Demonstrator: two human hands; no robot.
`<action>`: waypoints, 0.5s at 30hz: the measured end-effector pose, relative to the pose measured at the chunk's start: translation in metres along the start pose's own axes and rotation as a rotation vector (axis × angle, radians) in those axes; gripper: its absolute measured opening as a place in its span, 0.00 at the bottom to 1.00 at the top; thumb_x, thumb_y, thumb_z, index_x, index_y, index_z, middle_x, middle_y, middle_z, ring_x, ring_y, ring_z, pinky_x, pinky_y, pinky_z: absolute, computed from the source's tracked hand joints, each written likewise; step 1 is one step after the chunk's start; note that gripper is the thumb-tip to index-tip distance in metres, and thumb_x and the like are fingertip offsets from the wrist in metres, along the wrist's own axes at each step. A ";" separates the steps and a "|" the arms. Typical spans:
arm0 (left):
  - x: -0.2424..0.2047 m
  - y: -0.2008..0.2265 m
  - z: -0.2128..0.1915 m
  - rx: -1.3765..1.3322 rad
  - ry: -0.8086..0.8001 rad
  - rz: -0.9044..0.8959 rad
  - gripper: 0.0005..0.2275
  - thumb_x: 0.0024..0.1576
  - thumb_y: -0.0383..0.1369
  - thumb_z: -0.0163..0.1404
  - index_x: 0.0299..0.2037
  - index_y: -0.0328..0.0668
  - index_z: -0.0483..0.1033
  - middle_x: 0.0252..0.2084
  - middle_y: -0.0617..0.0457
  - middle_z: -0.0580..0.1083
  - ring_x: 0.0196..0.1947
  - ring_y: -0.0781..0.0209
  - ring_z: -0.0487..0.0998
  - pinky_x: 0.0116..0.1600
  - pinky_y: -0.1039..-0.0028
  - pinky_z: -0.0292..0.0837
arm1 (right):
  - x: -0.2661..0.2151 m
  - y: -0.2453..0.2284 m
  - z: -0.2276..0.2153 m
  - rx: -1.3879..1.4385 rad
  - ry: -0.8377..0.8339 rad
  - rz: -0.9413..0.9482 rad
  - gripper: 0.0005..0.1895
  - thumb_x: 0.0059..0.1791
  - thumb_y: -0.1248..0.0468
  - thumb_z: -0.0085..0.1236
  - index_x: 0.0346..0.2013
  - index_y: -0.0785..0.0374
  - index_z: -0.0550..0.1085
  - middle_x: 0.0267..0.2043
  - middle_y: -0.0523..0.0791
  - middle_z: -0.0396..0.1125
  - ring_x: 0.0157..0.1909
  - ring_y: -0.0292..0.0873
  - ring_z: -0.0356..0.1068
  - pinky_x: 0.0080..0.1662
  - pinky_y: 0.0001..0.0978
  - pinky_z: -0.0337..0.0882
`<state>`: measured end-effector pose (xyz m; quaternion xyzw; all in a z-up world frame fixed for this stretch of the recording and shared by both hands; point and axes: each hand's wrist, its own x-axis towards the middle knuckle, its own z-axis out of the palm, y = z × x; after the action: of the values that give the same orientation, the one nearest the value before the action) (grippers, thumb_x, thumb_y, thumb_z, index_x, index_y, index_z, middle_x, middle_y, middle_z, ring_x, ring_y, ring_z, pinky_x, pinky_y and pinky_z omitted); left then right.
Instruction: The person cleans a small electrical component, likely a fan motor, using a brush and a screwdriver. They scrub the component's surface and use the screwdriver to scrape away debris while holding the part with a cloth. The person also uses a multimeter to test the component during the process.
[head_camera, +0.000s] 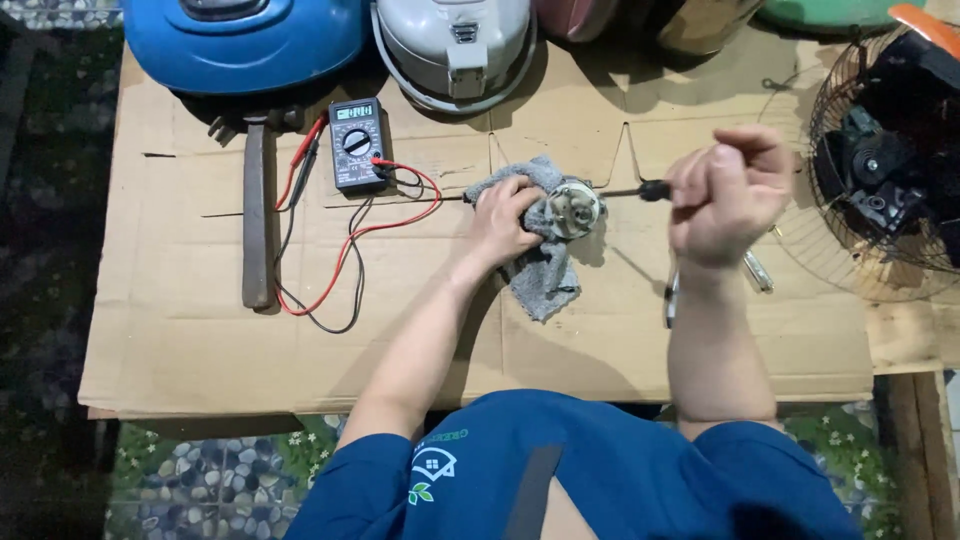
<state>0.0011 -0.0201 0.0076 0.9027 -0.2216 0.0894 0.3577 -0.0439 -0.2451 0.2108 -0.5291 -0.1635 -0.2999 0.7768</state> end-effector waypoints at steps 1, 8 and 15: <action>0.000 -0.001 0.001 0.001 0.003 0.003 0.29 0.36 0.38 0.67 0.52 0.54 0.77 0.56 0.51 0.71 0.58 0.47 0.72 0.59 0.49 0.64 | 0.003 -0.009 0.000 0.001 -0.001 -0.004 0.13 0.54 0.81 0.38 0.42 0.66 0.70 0.20 0.43 0.57 0.17 0.37 0.56 0.21 0.31 0.62; 0.010 -0.012 0.003 -0.003 -0.055 0.042 0.31 0.38 0.33 0.69 0.56 0.52 0.75 0.62 0.47 0.71 0.62 0.45 0.70 0.63 0.48 0.62 | 0.027 -0.014 0.019 -0.095 -0.278 0.000 0.03 0.55 0.74 0.47 0.43 0.67 0.69 0.22 0.45 0.59 0.20 0.38 0.62 0.27 0.30 0.69; 0.011 -0.002 -0.014 -0.106 0.136 0.178 0.26 0.33 0.38 0.63 0.46 0.56 0.76 0.47 0.54 0.72 0.47 0.41 0.78 0.48 0.52 0.71 | 0.016 0.029 0.052 -0.203 -0.228 -0.147 0.13 0.58 0.67 0.56 0.44 0.79 0.67 0.20 0.54 0.62 0.22 0.45 0.68 0.33 0.41 0.75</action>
<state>0.0121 -0.0130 0.0198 0.8513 -0.2803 0.1698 0.4096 -0.0102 -0.1950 0.2192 -0.6219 -0.2579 -0.3091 0.6718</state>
